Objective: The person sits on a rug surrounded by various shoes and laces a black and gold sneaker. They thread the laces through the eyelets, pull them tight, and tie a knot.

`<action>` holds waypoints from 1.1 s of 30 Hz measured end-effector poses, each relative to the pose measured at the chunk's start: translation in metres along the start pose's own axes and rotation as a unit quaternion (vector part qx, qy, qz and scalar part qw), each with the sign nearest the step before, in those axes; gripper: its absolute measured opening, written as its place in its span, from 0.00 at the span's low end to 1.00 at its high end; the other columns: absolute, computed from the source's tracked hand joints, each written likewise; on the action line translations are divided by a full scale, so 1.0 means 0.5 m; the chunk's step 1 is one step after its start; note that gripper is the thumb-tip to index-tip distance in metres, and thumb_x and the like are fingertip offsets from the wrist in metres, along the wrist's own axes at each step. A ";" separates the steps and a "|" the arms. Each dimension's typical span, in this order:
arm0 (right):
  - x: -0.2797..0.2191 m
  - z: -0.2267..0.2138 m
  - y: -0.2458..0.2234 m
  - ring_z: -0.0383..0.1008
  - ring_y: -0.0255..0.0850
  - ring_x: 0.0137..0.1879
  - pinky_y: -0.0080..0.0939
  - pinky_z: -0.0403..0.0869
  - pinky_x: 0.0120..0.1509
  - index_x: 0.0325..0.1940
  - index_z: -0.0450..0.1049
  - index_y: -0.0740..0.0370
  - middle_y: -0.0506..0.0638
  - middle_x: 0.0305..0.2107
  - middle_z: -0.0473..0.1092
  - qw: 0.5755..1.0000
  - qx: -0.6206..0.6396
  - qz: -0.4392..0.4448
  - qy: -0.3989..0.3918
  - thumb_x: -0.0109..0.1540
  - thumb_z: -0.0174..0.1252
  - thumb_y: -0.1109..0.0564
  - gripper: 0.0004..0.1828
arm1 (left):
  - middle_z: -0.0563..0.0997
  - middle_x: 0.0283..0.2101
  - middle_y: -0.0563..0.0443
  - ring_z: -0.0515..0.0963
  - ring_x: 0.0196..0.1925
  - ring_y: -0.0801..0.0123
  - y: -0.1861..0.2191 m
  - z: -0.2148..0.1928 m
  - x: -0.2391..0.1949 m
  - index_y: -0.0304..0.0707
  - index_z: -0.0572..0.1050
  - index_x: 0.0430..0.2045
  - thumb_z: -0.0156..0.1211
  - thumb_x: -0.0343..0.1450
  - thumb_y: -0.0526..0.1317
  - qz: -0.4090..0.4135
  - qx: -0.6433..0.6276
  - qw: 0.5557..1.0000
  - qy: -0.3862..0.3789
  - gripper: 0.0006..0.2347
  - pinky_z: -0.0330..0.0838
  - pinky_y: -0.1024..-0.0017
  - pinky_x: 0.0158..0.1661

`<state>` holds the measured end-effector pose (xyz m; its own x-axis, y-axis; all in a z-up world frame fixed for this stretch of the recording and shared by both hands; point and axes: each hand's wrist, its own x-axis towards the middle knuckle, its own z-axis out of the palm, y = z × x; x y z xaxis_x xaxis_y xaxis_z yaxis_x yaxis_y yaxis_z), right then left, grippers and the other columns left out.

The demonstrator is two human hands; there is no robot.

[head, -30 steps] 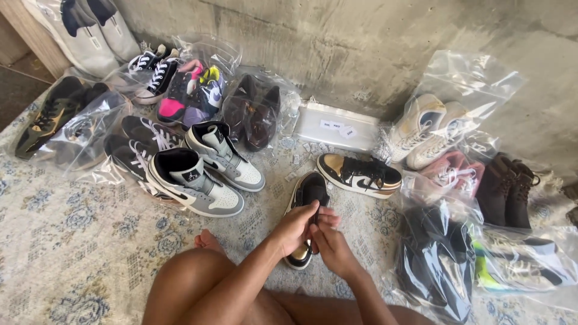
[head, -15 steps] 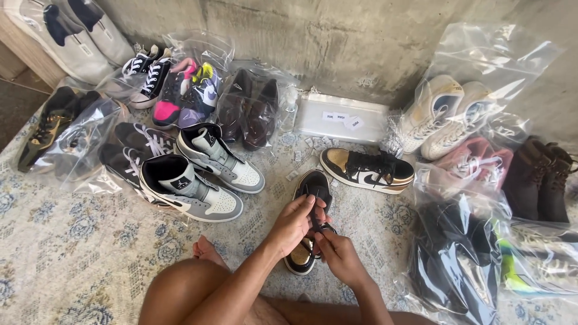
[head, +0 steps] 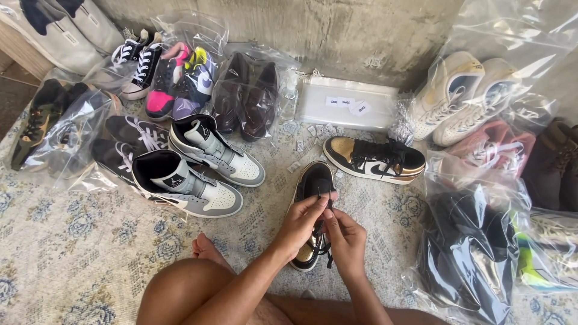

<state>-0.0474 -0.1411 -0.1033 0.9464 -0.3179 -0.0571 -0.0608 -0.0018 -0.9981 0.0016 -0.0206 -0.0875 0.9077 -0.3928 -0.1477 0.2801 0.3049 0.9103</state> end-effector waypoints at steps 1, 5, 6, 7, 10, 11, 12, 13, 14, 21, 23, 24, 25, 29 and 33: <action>0.006 -0.004 0.010 0.64 0.31 0.22 0.28 0.61 0.24 0.48 0.82 0.69 0.50 0.18 0.72 1.000 0.000 0.002 0.000 0.66 0.58 0.59 0.13 | 0.75 0.26 0.55 0.72 0.28 0.79 0.002 -0.004 0.006 0.30 0.75 0.57 0.53 0.75 0.47 -0.002 0.000 1.000 0.001 0.21 0.68 0.82 0.29; 0.021 -0.016 0.022 0.70 0.32 0.22 0.29 0.64 0.21 0.50 0.82 0.63 0.49 0.17 0.75 0.988 -0.136 -0.074 -0.003 0.63 0.61 0.57 0.13 | 0.83 0.35 0.45 0.78 0.31 0.74 0.010 -0.025 0.020 0.26 0.78 0.52 0.60 0.71 0.36 0.004 0.033 0.997 0.067 0.16 0.74 0.83 0.32; 0.023 -0.017 0.018 0.71 0.32 0.20 0.30 0.64 0.20 0.48 0.82 0.62 0.49 0.16 0.76 0.980 -0.176 -0.093 -0.007 0.62 0.61 0.58 0.12 | 0.84 0.38 0.40 0.80 0.36 0.70 0.012 -0.031 0.020 0.23 0.78 0.50 0.61 0.70 0.31 0.013 0.025 0.997 0.065 0.15 0.78 0.80 0.39; 0.023 -0.017 0.017 0.71 0.32 0.20 0.30 0.64 0.20 0.48 0.82 0.62 0.49 0.16 0.76 0.980 -0.175 -0.091 -0.007 0.62 0.61 0.58 0.12 | 0.84 0.38 0.40 0.80 0.36 0.70 0.009 -0.033 0.020 0.23 0.78 0.50 0.61 0.70 0.31 0.011 0.025 0.997 0.065 0.15 0.78 0.80 0.39; 0.026 -0.018 0.010 0.74 0.32 0.24 0.27 0.70 0.22 0.51 0.80 0.65 0.51 0.22 0.79 0.980 -0.154 -0.126 0.011 0.61 0.62 0.62 0.14 | 0.85 0.36 0.37 0.85 0.35 0.65 0.005 -0.040 0.022 0.21 0.79 0.47 0.66 0.65 0.27 0.006 -0.044 0.995 0.091 0.16 0.82 0.79 0.38; 0.028 -0.020 0.007 0.75 0.31 0.24 0.27 0.69 0.23 0.51 0.81 0.64 0.51 0.21 0.79 0.975 -0.174 -0.135 0.009 0.61 0.62 0.61 0.14 | 0.85 0.36 0.35 0.86 0.33 0.63 0.005 -0.042 0.022 0.21 0.79 0.46 0.66 0.65 0.27 -0.002 -0.054 0.995 0.089 0.15 0.84 0.78 0.37; 0.029 -0.022 0.004 0.75 0.31 0.23 0.27 0.69 0.23 0.51 0.81 0.63 0.50 0.21 0.79 0.971 -0.193 -0.144 0.007 0.61 0.63 0.60 0.14 | 0.86 0.36 0.33 0.86 0.32 0.61 0.006 -0.044 0.022 0.20 0.79 0.45 0.66 0.65 0.26 -0.009 -0.064 0.994 0.087 0.15 0.85 0.76 0.36; 0.032 -0.025 0.007 0.75 0.31 0.23 0.27 0.69 0.23 0.51 0.81 0.63 0.50 0.21 0.79 0.971 -0.193 -0.142 0.007 0.61 0.63 0.60 0.14 | 0.86 0.36 0.33 0.86 0.32 0.61 0.001 -0.049 0.027 0.20 0.79 0.45 0.66 0.65 0.26 -0.011 -0.064 0.994 0.087 0.15 0.85 0.76 0.36; 0.035 -0.029 0.011 0.76 0.31 0.25 0.27 0.70 0.25 0.53 0.80 0.62 0.50 0.25 0.80 0.964 -0.202 -0.172 -0.002 0.60 0.63 0.63 0.16 | 0.86 0.38 0.33 0.86 0.34 0.60 -0.003 -0.054 0.031 0.22 0.79 0.45 0.65 0.66 0.25 -0.019 -0.075 0.995 0.066 0.13 0.85 0.75 0.38; 0.038 -0.034 -0.004 0.60 0.27 0.21 0.28 0.57 0.21 0.56 0.79 0.61 0.46 0.24 0.74 0.930 -0.246 -0.274 -0.009 0.61 0.62 0.67 0.18 | 0.81 0.51 0.27 0.85 0.45 0.53 0.025 -0.053 0.037 0.23 0.74 0.54 0.56 0.69 0.24 -0.076 -0.057 0.995 -0.031 0.17 0.84 0.69 0.48; 0.040 -0.034 0.001 0.63 0.28 0.21 0.27 0.60 0.21 0.54 0.79 0.61 0.49 0.29 0.76 0.928 -0.252 -0.275 -0.010 0.61 0.63 0.67 0.17 | 0.82 0.50 0.28 0.85 0.46 0.54 0.033 -0.051 0.033 0.24 0.72 0.56 0.56 0.69 0.24 -0.060 -0.028 0.997 -0.050 0.19 0.83 0.71 0.48; 0.040 -0.034 0.004 0.67 0.29 0.22 0.27 0.63 0.20 0.53 0.80 0.61 0.52 0.33 0.78 0.925 -0.258 -0.278 -0.011 0.60 0.63 0.66 0.16 | 0.82 0.50 0.29 0.85 0.47 0.55 0.037 -0.050 0.030 0.25 0.71 0.58 0.56 0.69 0.24 -0.043 0.002 0.997 -0.068 0.20 0.83 0.73 0.48; 0.040 -0.035 0.004 0.67 0.29 0.22 0.27 0.63 0.20 0.53 0.80 0.61 0.52 0.33 0.78 0.925 -0.258 -0.277 -0.011 0.60 0.63 0.66 0.16 | 0.82 0.50 0.29 0.85 0.47 0.55 0.038 -0.052 0.030 0.25 0.71 0.58 0.56 0.69 0.24 -0.044 0.002 0.997 -0.068 0.20 0.83 0.73 0.48; 0.043 -0.039 -0.001 0.64 0.28 0.20 0.25 0.60 0.19 0.52 0.79 0.66 0.52 0.30 0.78 0.923 -0.242 -0.298 -0.008 0.60 0.62 0.68 0.15 | 0.81 0.51 0.26 0.83 0.51 0.53 0.048 -0.056 0.029 0.26 0.64 0.64 0.53 0.70 0.24 -0.049 -0.029 0.995 -0.083 0.24 0.81 0.72 0.50; 0.040 -0.043 -0.003 0.62 0.28 0.19 0.27 0.59 0.19 0.53 0.79 0.65 0.46 0.21 0.74 0.931 -0.244 -0.272 -0.011 0.61 0.61 0.67 0.16 | 0.82 0.47 0.29 0.83 0.52 0.54 0.052 -0.058 0.025 0.27 0.60 0.67 0.55 0.70 0.25 -0.043 -0.028 0.992 -0.112 0.27 0.80 0.69 0.52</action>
<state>-0.0353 -0.1679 -0.1023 0.8849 -0.1241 0.4490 0.2987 -0.5884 -0.7514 0.0290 0.0074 -0.0769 0.7890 -0.6007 -0.1290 0.3766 0.3071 0.8740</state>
